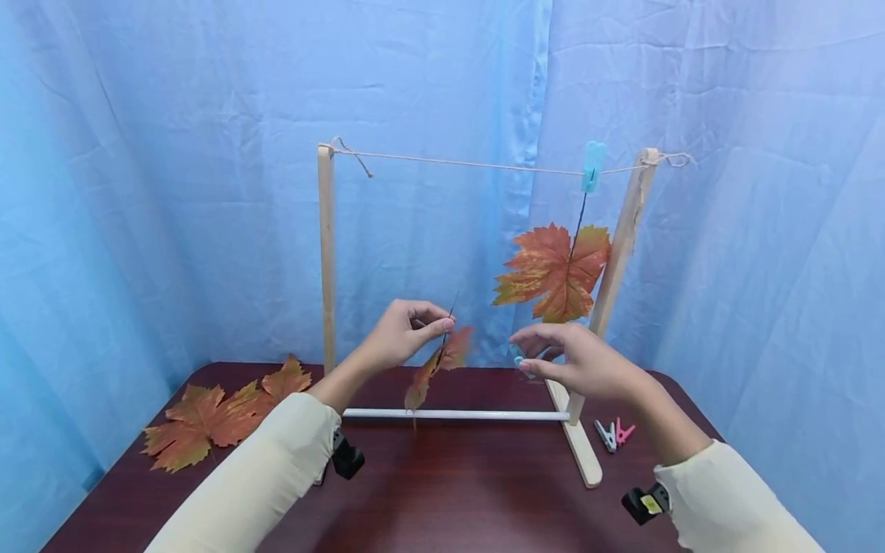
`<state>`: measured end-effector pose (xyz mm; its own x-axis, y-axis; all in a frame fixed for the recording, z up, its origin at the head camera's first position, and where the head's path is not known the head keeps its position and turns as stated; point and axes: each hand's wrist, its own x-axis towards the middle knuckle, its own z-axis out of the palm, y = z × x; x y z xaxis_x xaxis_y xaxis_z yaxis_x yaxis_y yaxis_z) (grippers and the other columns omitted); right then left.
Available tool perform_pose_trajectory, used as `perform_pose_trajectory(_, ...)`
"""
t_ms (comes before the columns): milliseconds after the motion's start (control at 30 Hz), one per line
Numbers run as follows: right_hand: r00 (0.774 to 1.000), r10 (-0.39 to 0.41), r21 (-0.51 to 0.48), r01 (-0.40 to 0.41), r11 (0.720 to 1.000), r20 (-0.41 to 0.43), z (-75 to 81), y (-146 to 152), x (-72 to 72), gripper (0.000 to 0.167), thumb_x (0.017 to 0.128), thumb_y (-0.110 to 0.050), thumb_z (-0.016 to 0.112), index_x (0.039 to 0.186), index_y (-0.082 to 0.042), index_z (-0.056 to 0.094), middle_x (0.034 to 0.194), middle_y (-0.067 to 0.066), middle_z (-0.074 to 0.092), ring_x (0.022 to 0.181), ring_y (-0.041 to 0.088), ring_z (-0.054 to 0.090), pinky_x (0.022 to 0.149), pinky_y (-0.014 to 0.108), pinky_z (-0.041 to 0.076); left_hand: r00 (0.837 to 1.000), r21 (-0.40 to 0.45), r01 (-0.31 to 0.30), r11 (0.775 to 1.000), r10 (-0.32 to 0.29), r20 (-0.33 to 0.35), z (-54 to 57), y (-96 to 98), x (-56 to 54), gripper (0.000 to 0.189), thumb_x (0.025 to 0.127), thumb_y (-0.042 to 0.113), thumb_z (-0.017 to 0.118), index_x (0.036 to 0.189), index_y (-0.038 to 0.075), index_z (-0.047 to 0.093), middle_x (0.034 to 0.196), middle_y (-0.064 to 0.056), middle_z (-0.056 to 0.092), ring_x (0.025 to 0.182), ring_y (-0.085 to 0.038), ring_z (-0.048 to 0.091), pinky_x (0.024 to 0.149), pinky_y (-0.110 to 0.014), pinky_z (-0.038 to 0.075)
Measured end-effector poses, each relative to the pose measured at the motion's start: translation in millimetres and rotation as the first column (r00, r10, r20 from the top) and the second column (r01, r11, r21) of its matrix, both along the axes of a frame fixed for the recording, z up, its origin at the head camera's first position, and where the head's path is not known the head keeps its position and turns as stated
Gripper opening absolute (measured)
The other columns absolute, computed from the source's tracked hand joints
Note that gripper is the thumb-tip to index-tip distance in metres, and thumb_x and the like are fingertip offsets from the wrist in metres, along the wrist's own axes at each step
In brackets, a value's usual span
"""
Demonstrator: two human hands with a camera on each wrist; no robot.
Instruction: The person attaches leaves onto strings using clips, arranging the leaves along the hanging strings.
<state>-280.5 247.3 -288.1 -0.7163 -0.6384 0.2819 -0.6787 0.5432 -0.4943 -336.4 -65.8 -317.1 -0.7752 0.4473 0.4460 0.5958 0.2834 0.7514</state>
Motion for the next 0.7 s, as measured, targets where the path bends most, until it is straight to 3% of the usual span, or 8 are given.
perform_pose_trajectory(233,0.997,0.052,-0.047,-0.055,0.997,-0.064,29.6,-11,0.9,0.032,0.098,-0.016,0.072,0.129,-0.012,0.066,0.102,-0.008,0.074,0.093,0.009,0.071,0.082,0.032,0.057,1.000,0.031,0.016,0.999,-0.015,-0.023,11.5,0.9,-2.0,0.018,0.100,0.027,0.071,0.106,0.011,0.079,0.098,-0.002,0.078,0.084,-0.025,0.072,0.065,-0.030,0.052)
perform_pose_trajectory(467,0.990,0.061,-0.074,-0.071,0.995,-0.129,66.1,-17,4.2,0.032,0.097,-0.012,0.072,0.128,-0.010,0.066,0.104,-0.005,0.073,0.089,0.011,0.071,0.075,0.032,0.058,0.998,0.050,0.023,0.999,-0.020,-0.057,27.1,7.0,-2.1,0.019,0.099,0.026,0.072,0.103,0.009,0.080,0.088,-0.007,0.077,0.068,-0.027,0.066,0.055,-0.029,0.047)
perform_pose_trajectory(700,0.987,0.049,-0.115,-0.067,0.991,-0.154,100.6,-19,6.5,0.034,0.097,-0.010,0.072,0.131,-0.007,0.065,0.111,0.004,0.073,0.093,0.016,0.072,0.077,0.030,0.059,0.995,0.067,0.050,0.997,-0.044,-0.095,47.2,15.0,2.2,0.018,0.098,0.024,0.072,0.103,0.009,0.080,0.091,-0.001,0.078,0.069,-0.020,0.067,0.060,-0.031,0.051)
